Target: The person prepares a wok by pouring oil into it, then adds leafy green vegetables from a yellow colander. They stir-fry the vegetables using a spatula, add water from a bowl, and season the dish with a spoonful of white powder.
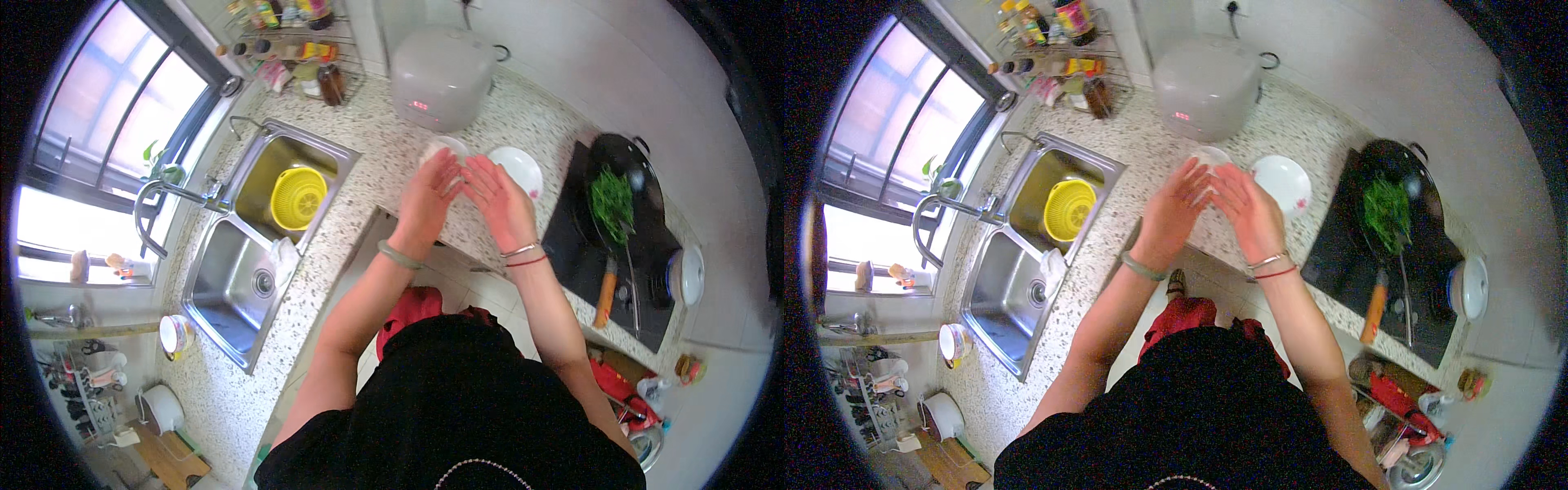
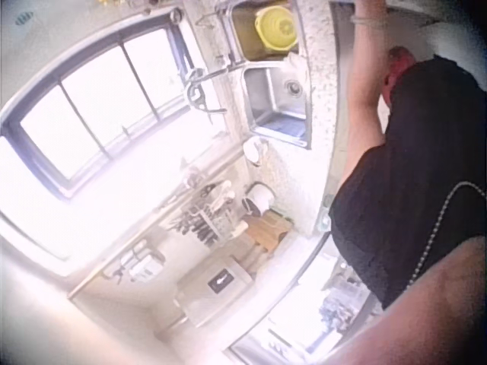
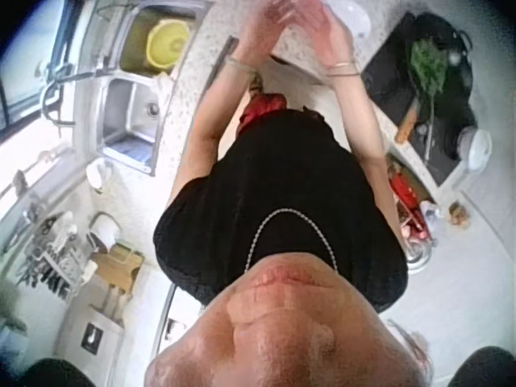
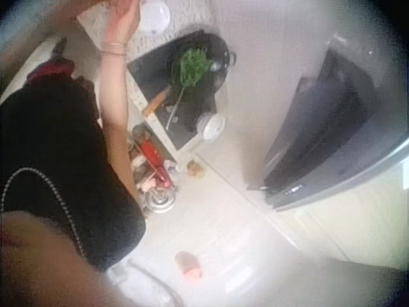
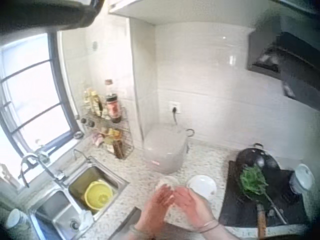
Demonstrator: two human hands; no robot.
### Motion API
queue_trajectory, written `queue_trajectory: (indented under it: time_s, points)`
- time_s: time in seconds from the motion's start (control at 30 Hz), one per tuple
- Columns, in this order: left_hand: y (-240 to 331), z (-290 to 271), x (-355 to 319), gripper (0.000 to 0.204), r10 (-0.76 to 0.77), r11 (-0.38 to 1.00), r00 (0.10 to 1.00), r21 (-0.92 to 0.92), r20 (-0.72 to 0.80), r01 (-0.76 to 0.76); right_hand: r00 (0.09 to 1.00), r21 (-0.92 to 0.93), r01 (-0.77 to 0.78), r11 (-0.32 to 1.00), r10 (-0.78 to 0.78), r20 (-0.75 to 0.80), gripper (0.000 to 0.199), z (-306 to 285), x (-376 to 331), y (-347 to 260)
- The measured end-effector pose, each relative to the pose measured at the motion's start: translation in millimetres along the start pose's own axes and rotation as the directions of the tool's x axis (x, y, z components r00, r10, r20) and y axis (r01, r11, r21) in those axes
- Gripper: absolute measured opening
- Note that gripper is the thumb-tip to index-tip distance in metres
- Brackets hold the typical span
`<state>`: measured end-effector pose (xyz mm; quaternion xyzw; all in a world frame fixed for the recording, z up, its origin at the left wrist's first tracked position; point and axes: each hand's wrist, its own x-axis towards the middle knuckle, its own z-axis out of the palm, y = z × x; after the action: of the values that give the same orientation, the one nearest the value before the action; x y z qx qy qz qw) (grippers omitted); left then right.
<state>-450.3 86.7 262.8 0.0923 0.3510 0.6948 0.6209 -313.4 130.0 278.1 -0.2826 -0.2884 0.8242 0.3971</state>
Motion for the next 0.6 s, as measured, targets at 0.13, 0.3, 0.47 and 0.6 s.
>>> queue_trajectory:
  time_s: [0.13, 0.3, 0.47, 0.6]
  points:
    - [86, -66, 31, 0.041, 0.123, 0.984, 0.984, -0.112, -0.13, -0.138, 0.987, 0.074, -0.153, 0.985, 0.148, 0.066, 0.048, 65, 84, 56]
    - [166, -135, 77, 0.04, 0.198, 0.952, 0.961, -0.194, -0.193, -0.235, 0.961, 0.182, -0.272, 0.945, 0.256, 0.106, 0.045, 135, 173, 108]
    - [221, -180, 133, 0.04, 0.231, 0.941, 0.934, -0.181, -0.273, -0.286, 0.956, 0.182, -0.292, 0.939, 0.28, 0.087, 0.043, 175, 260, 158]
    - [250, -213, 184, 0.044, 0.274, 0.949, 0.903, -0.059, -0.33, -0.309, 0.963, 0.174, -0.266, 0.948, 0.27, -0.002, 0.044, 195, 317, 187]
